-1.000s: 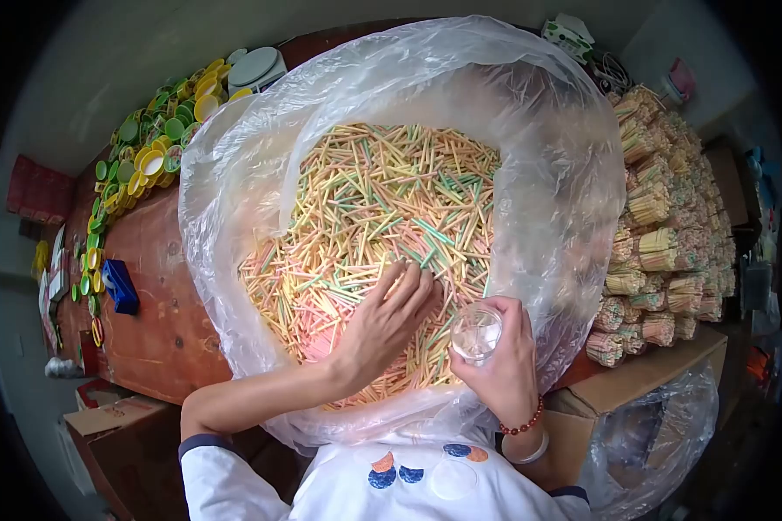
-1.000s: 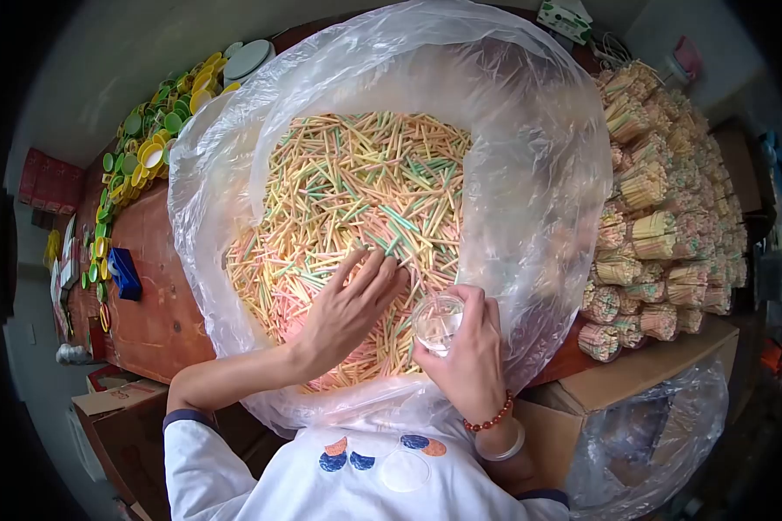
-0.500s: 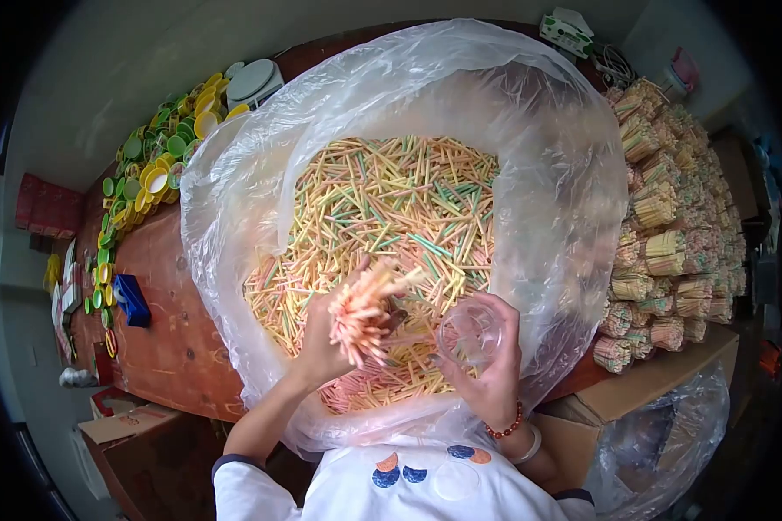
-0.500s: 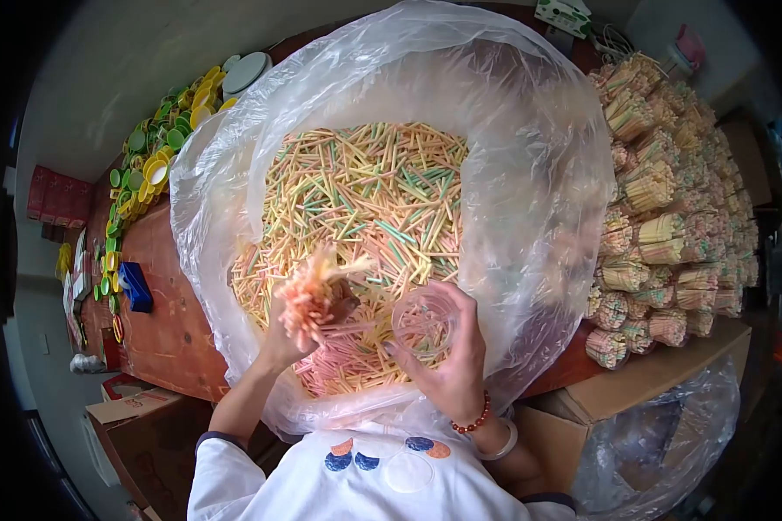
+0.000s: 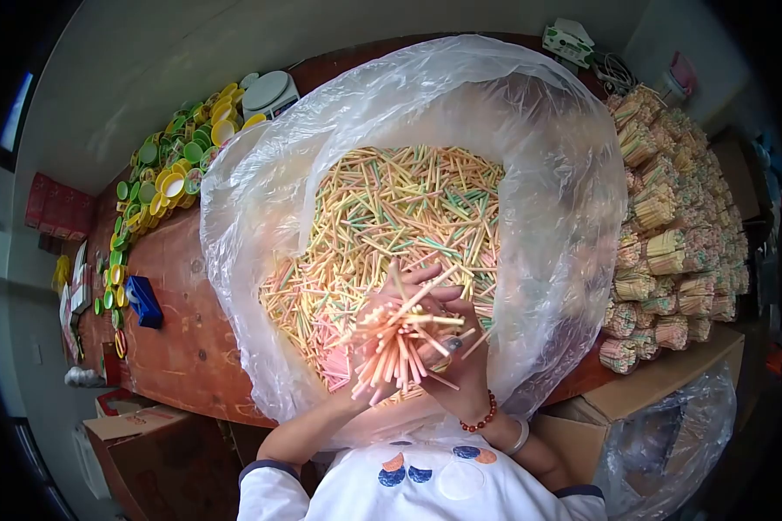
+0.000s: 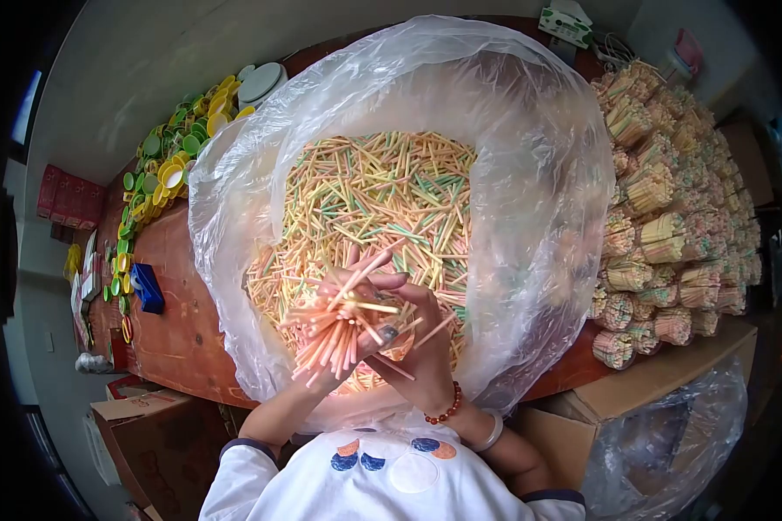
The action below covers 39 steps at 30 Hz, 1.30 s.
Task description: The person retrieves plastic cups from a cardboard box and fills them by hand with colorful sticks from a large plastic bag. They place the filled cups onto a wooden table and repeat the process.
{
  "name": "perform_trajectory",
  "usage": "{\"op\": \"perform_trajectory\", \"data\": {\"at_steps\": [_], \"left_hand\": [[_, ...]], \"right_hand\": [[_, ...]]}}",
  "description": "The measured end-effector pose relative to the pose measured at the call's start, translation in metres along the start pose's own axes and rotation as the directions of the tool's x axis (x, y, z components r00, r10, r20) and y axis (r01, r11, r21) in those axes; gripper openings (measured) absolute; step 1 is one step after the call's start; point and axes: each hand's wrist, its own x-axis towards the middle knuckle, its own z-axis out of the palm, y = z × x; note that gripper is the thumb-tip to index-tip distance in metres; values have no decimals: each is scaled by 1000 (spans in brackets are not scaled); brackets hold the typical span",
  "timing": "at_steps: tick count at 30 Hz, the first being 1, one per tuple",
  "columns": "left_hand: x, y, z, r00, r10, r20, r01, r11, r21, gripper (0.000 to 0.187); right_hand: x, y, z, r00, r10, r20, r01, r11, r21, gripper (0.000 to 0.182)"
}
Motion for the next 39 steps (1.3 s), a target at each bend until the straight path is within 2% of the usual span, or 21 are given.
{"op": "perform_trajectory", "data": {"at_steps": [1, 2, 5, 7, 10, 12, 16, 18, 19, 21, 22, 24, 25, 27, 28, 30, 34, 35, 37, 38, 39], "left_hand": [[8, -2, -2, 968, 246, 37, -247, 931, 269, 92], [3, -1, 5, 989, 134, -70, -132, 991, 28, 90], [3, 16, 5, 996, -27, -84, 7, 973, -229, 84], [4, 24, 9, 987, -154, -46, 114, 872, -477, 83], [11, 21, -4, 973, -227, 42, 216, 833, -510, 73], [11, 24, -5, 959, -278, 50, 258, 791, -555, 75], [9, 25, -25, 975, -181, 132, 215, 921, -325, 91], [14, 24, -53, 969, -200, 143, 224, 957, -184, 86], [16, 28, -74, 954, -209, 212, 199, 978, 68, 84], [13, 38, -92, 922, -262, 285, 58, 821, 568, 82], [10, 36, -91, 922, -260, 287, 55, 821, 568, 82], [8, 23, -90, 848, -393, 356, -214, 361, 908, 83], [12, 14, -91, 857, -360, 369, -266, 304, 915, 84], [27, -14, -97, 877, -269, 398, -324, 282, 903, 84], [33, -19, -97, 887, -180, 426, -376, 256, 890, 83], [42, -20, -97, 880, -175, 441, -397, 238, 886, 74], [41, -17, -107, 873, -154, 464, -395, 337, 855, 74], [37, -11, -107, 889, -177, 422, -328, 397, 857, 78], [24, -11, -101, 977, -2, 213, -168, 605, 779, 59], [17, -11, -98, 993, 13, 114, -92, 683, 724, 53], [7, -10, -92, 990, -138, -13, 118, 789, 603, 36]], "right_hand": [[-2, -1, -2, 999, 4, 40, 0, 996, -88, 61], [-4, -2, -6, 997, 10, 82, 4, 984, -176, 54], [3, -8, -14, 979, -128, 158, 177, 919, -353, 45], [2, -5, -8, 997, 23, 70, -8, 977, -213, 46], [10, -2, -15, 974, -79, 211, 161, 899, -408, 55], [11, -9, -13, 976, 184, 119, -131, 927, -353, 73], [17, -10, -15, 978, 199, 53, -196, 979, -61, 64], [17, -5, -29, 989, 89, 117, -58, 967, -248, 65], [21, -18, -29, 967, 256, 7, -255, 962, 97, 60], [19, -16, -39, 991, 124, 46, -107, 956, -274, 52], [24, -13, -46, 989, 141, 32, -139, 987, -75, 47], [26, 0, -59, 992, 24, 127, 37, 886, -462, 49], [27, -4, -51, 990, 144, -13, -144, 975, -167, 46], [22, 20, -54, 998, 14, 60, 6, 948, -319, 44], [25, 8, -47, 986, 149, 69, -129, 964, -234, 42], [27, 33, -58, 974, 4, 226, 72, 943, -326, 48], [15, 29, -50, 976, 186, 109, -199, 973, 119, 53], [31, 10, -47, 976, -89, 198, 164, 901, -403, 49], [28, 12, -45, 950, 271, 153, -303, 917, 258, 56], [21, 12, -41, 925, 353, 139, -353, 670, 653, 49], [22, 10, -42, 866, 476, 155, -472, 674, 568, 47]]}}
